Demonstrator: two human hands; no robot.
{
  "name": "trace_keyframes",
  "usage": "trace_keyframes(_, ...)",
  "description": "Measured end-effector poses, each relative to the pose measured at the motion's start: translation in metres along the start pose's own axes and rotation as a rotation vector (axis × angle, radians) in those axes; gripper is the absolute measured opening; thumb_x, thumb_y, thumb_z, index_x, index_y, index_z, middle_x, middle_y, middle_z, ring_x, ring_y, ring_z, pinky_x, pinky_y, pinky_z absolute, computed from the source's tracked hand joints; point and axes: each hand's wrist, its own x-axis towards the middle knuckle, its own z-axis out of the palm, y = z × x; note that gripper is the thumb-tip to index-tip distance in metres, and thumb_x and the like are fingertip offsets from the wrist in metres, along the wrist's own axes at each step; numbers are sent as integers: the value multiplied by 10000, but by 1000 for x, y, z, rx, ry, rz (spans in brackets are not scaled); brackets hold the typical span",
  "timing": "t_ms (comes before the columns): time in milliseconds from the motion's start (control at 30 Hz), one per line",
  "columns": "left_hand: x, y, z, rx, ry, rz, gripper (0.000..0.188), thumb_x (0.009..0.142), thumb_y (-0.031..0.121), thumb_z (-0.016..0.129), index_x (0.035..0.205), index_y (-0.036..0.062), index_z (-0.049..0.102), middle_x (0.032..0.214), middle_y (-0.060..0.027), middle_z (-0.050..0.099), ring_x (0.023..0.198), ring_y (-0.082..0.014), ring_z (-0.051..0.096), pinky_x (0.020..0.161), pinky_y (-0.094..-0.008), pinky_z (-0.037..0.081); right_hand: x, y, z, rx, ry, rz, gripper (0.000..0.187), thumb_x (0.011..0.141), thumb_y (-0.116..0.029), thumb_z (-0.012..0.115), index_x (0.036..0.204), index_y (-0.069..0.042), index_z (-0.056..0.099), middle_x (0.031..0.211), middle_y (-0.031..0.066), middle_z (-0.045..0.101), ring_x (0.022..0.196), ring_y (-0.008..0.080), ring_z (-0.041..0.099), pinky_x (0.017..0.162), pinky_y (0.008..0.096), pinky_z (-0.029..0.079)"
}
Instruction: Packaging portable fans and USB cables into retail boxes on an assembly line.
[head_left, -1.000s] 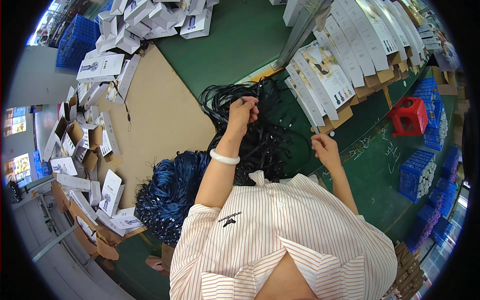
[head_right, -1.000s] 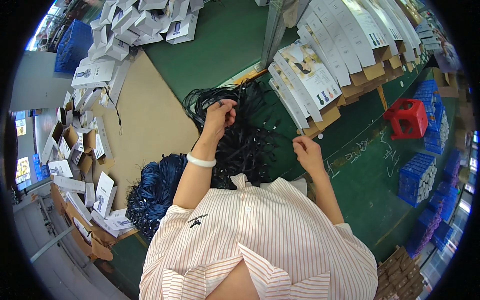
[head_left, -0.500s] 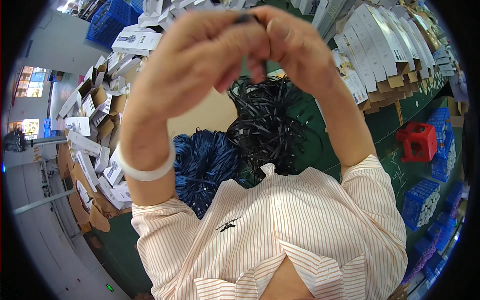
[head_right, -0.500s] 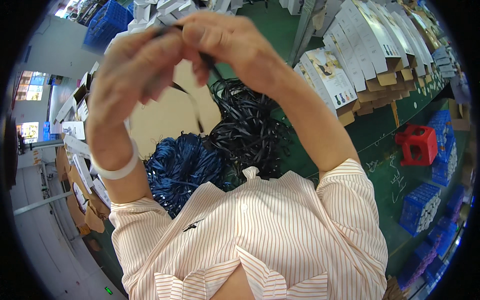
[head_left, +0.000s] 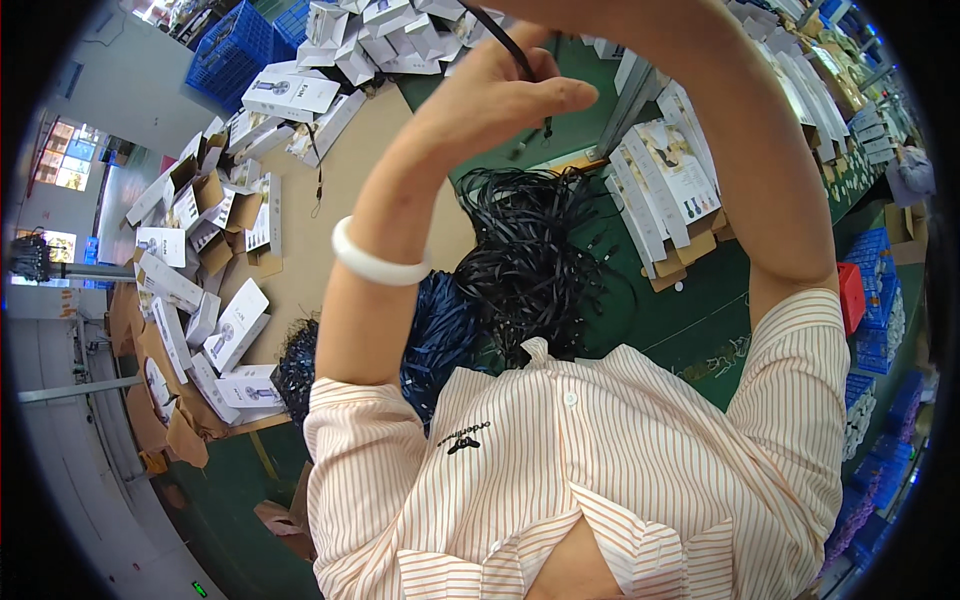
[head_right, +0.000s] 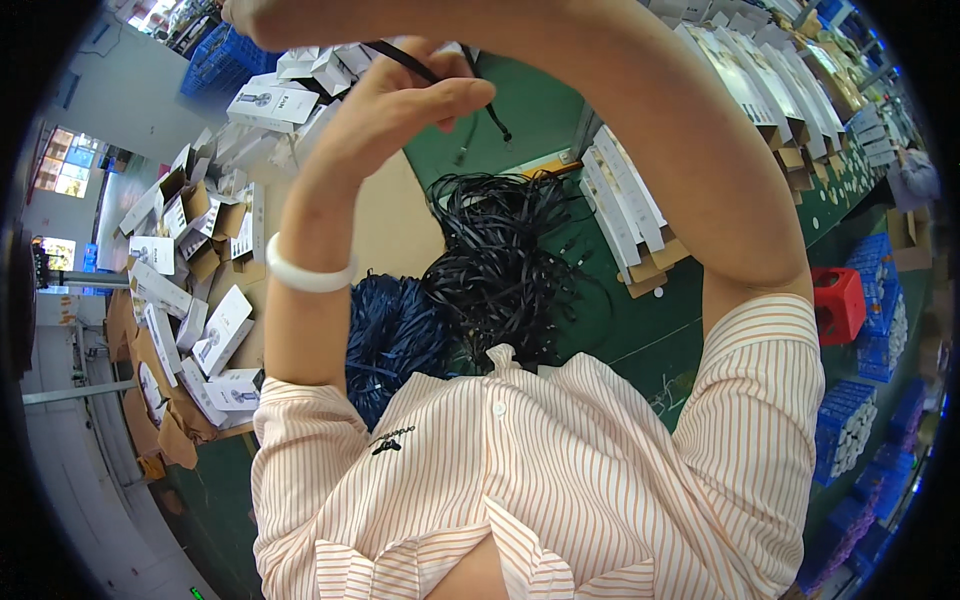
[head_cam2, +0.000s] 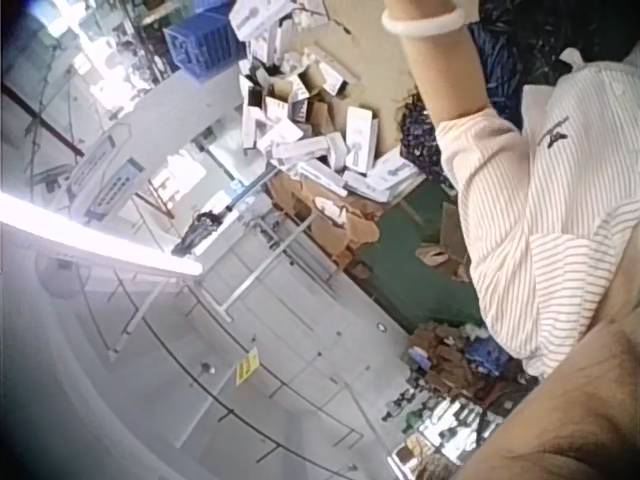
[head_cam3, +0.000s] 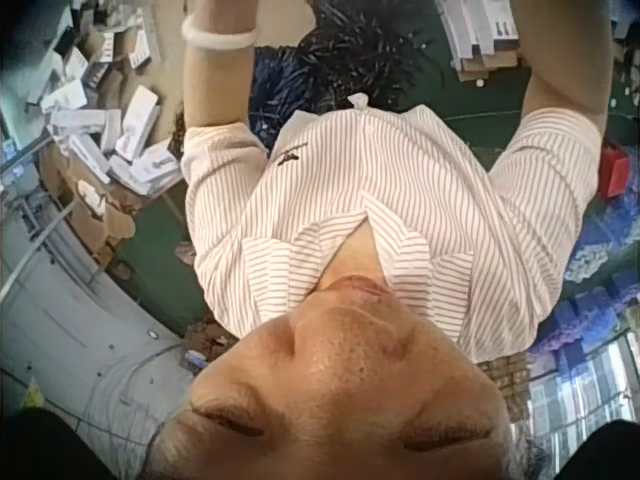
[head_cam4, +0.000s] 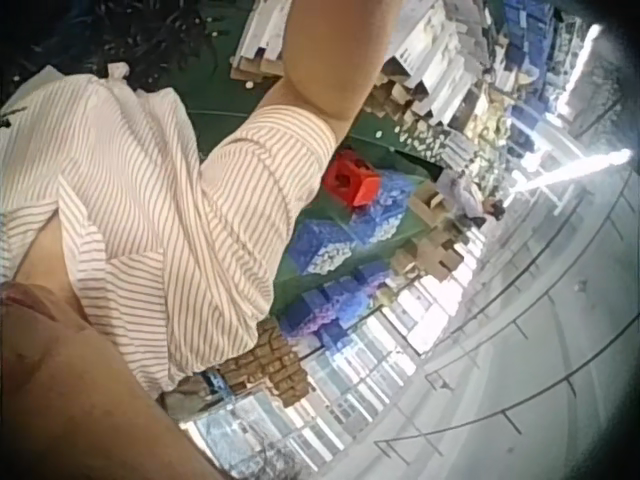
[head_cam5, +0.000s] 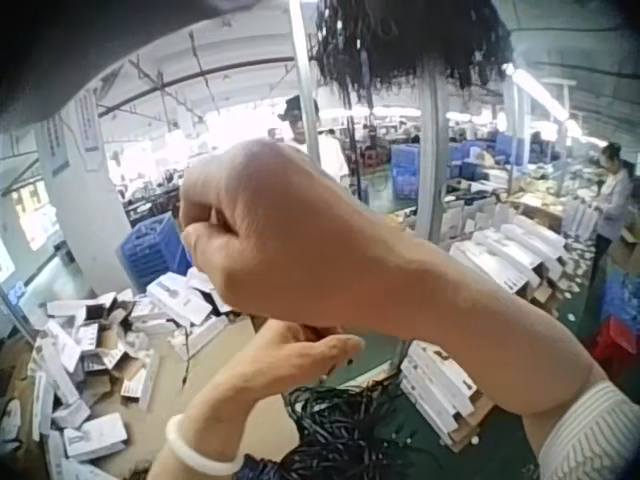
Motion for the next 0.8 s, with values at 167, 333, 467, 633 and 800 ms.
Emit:
trace_keyframes(167, 3, -27, 10, 115, -61, -164, 130, 861, 173, 526, 864, 51, 571, 703, 13, 536, 610, -62, 460, 559, -204, 389, -34, 22, -32, -344, 107, 42, 68, 758, -34, 534, 720, -1, 579, 547, 49, 519, 460, 128, 453, 434, 244, 345)
trace_keyframes(333, -34, -41, 32, 428, -228, -182, 160, 850, 164, 502, 873, 11, 542, 716, -120, 576, 655, -226, 545, 603, -325, 434, -180, 54, -38, -521, 207, 438, 75, 819, -82, 559, 857, -25, 589, 652, 82, 546, 542, 179, 528, 510, 293, 413)
trace_keyframes(467, -55, -61, 53, 527, -378, -229, 175, 808, 155, 487, 842, -1, 559, 764, -200, 599, 767, -368, 577, 673, -437, 451, -305, 65, 16, -532, -109, 944, 103, 774, -132, 564, 759, -32, 541, 669, 154, 531, 601, 331, 535, 538, 409, 411)
trace_keyframes(633, -59, -47, 64, 562, -417, -176, 138, 811, 104, 506, 906, 8, 537, 873, -163, 559, 824, -348, 559, 686, -423, 438, -242, 24, 70, 825, 194, 944, 370, 724, -147, 631, 1055, -4, 549, 918, 92, 576, 910, 188, 544, 810, 293, 417)
trace_keyframes(800, -62, -31, 35, 506, -92, 1, 73, 797, 12, 494, 841, -21, 541, 876, -119, 512, 730, -267, 575, 629, -324, 474, -233, 14, 76, 1410, -258, 1044, 234, 768, -151, 595, 933, 9, 550, 703, 65, 564, 544, 102, 499, 496, 199, 393)
